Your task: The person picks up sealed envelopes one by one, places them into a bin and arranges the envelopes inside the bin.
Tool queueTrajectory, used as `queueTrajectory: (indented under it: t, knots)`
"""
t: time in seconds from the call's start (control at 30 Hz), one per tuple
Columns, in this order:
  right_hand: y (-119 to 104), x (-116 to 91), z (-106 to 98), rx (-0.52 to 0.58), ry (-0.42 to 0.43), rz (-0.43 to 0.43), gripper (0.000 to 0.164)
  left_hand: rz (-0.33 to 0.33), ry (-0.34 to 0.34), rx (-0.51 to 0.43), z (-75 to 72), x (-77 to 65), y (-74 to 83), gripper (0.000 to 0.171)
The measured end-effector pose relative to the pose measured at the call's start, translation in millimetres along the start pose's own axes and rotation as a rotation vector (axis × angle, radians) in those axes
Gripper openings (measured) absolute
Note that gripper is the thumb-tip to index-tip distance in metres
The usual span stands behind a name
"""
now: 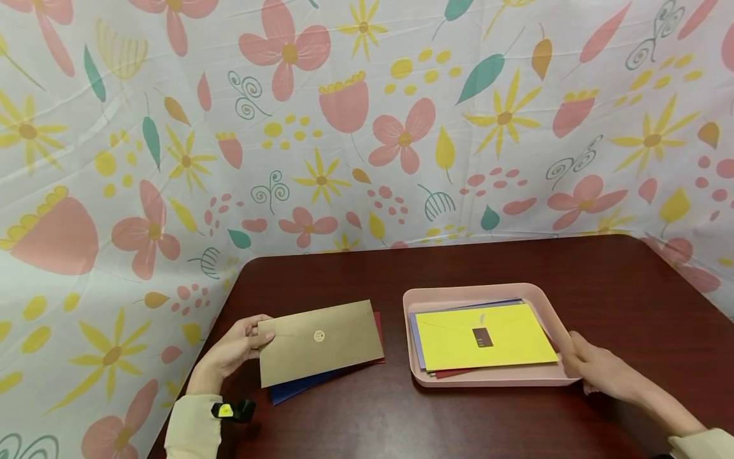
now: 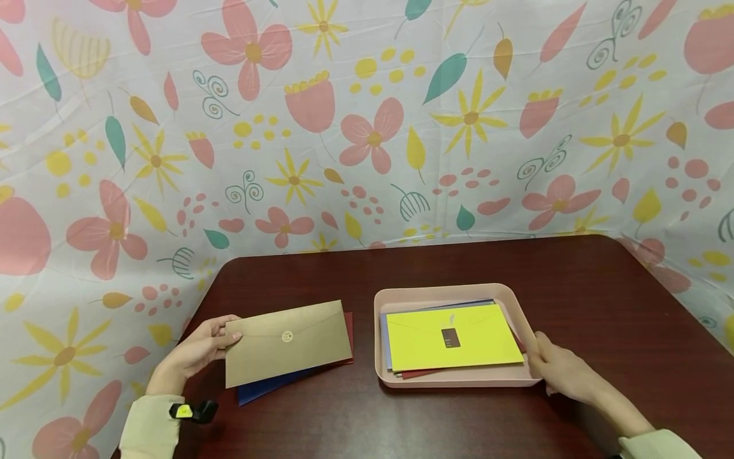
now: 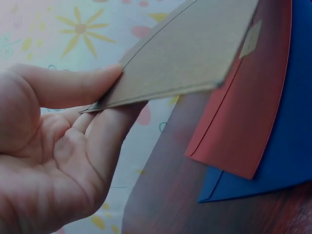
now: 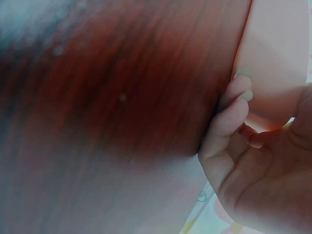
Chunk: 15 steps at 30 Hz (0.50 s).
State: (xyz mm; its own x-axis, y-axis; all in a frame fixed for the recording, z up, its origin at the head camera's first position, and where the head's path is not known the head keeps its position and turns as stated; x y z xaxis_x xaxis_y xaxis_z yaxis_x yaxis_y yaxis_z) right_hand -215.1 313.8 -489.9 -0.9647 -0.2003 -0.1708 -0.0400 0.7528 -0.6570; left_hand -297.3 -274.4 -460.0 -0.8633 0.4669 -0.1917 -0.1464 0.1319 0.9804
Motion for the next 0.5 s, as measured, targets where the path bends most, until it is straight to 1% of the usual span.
queueTrajectory:
  t: [0.1, 0.27, 0.5]
  knots:
    - [0.1, 0.0, 0.5, 0.003, -0.010, -0.001, 0.028, 0.027, -0.029, -0.025, 1.9, -1.5, 1.2, 0.022]
    - [0.3, -0.1, 0.3, 0.001, -0.010, -0.002, 0.028, 0.048, -0.049, -0.065, 2.8, -4.0, 1.6, 0.018]
    - [-0.8, -0.1, 0.3, -0.005, -0.011, -0.008, 0.028, 0.048, -0.021, -0.024, 5.2, -5.3, 4.5, 0.018]
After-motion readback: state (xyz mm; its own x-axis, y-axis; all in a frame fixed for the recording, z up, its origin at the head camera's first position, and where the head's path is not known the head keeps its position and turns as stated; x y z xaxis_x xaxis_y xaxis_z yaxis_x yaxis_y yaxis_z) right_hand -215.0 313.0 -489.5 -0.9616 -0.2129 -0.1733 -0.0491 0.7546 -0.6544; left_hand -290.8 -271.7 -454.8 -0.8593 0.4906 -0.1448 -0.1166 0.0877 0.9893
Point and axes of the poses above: each hand's wrist, its own x-axis towards the middle knuckle, its own z-axis out of the palm, y = z × x, the point moved 7 cm from there along x, towards the middle knuckle, and after that the axes turned 1 degree about -x, right-handed, at the moved point
